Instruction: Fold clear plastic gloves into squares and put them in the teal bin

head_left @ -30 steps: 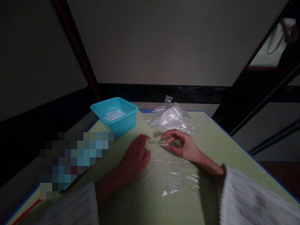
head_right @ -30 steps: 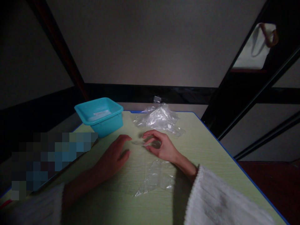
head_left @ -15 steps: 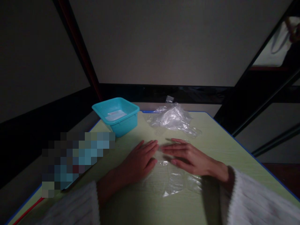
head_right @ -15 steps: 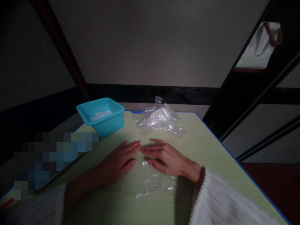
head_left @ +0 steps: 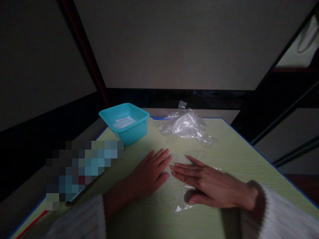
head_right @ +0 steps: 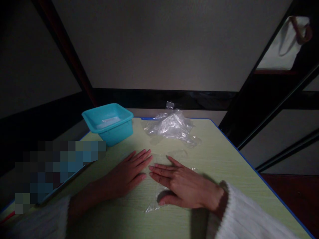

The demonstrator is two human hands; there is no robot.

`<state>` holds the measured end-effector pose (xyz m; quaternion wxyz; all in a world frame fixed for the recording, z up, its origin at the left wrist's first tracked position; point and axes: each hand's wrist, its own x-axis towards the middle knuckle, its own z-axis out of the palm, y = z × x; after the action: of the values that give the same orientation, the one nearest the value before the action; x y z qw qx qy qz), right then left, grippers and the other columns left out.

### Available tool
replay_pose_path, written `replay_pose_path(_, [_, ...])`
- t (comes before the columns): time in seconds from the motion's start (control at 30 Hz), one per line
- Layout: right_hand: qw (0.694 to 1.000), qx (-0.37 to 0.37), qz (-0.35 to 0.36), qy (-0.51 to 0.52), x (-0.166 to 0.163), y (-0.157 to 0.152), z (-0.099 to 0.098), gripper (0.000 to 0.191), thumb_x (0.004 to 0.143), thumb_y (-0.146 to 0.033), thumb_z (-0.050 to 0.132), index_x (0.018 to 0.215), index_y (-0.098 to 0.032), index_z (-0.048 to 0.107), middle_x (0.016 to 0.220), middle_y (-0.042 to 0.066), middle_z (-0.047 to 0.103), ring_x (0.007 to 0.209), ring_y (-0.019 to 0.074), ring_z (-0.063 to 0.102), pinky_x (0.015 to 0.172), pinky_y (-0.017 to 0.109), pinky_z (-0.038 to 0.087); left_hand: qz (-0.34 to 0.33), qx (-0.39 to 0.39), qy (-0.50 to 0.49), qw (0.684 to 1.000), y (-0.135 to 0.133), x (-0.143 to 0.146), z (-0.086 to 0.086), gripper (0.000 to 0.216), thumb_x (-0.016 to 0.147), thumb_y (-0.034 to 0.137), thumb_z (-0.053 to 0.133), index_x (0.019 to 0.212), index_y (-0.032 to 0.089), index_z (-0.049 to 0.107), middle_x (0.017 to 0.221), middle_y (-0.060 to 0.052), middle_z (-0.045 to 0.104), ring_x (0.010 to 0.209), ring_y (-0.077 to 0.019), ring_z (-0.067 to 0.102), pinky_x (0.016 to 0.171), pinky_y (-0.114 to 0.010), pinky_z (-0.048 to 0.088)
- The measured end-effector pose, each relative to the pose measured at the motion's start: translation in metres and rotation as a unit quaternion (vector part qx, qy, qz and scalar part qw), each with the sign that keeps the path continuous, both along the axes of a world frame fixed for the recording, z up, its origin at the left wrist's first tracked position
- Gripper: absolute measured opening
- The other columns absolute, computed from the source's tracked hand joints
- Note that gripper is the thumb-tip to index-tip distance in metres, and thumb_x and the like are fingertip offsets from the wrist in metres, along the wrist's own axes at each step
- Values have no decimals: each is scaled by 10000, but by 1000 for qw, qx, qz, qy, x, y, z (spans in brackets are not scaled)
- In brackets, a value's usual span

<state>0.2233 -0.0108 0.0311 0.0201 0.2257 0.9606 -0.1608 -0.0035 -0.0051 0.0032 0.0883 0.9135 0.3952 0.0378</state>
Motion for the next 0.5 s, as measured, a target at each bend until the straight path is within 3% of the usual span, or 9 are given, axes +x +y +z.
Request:
replay_pose_path(0.2, [1000, -14, -5, -12, 3, -2, 4, 617, 884, -476, 419, 1388, -159, 258, 1433, 106, 273, 1320, 235, 251, 1085, 526, 130, -2, 3, -3, 1000, 1, 0, -3, 501, 913, 301, 371, 1382, 153, 275, 1480, -95, 187, 1361, -233, 139, 1079, -469, 184])
replay_pose_path(0.5, [999, -2, -11, 47, 7, -10, 7, 465, 875, -319, 497, 1310, -168, 432, 1292, 92, 515, 1250, 221, 394, 1089, 479, 200, -6, 4, -6, 1000, 0, -1, 0, 502, 908, 300, 387, 1376, 148, 285, 1476, -112, 196, 1357, -243, 154, 1068, -481, 199])
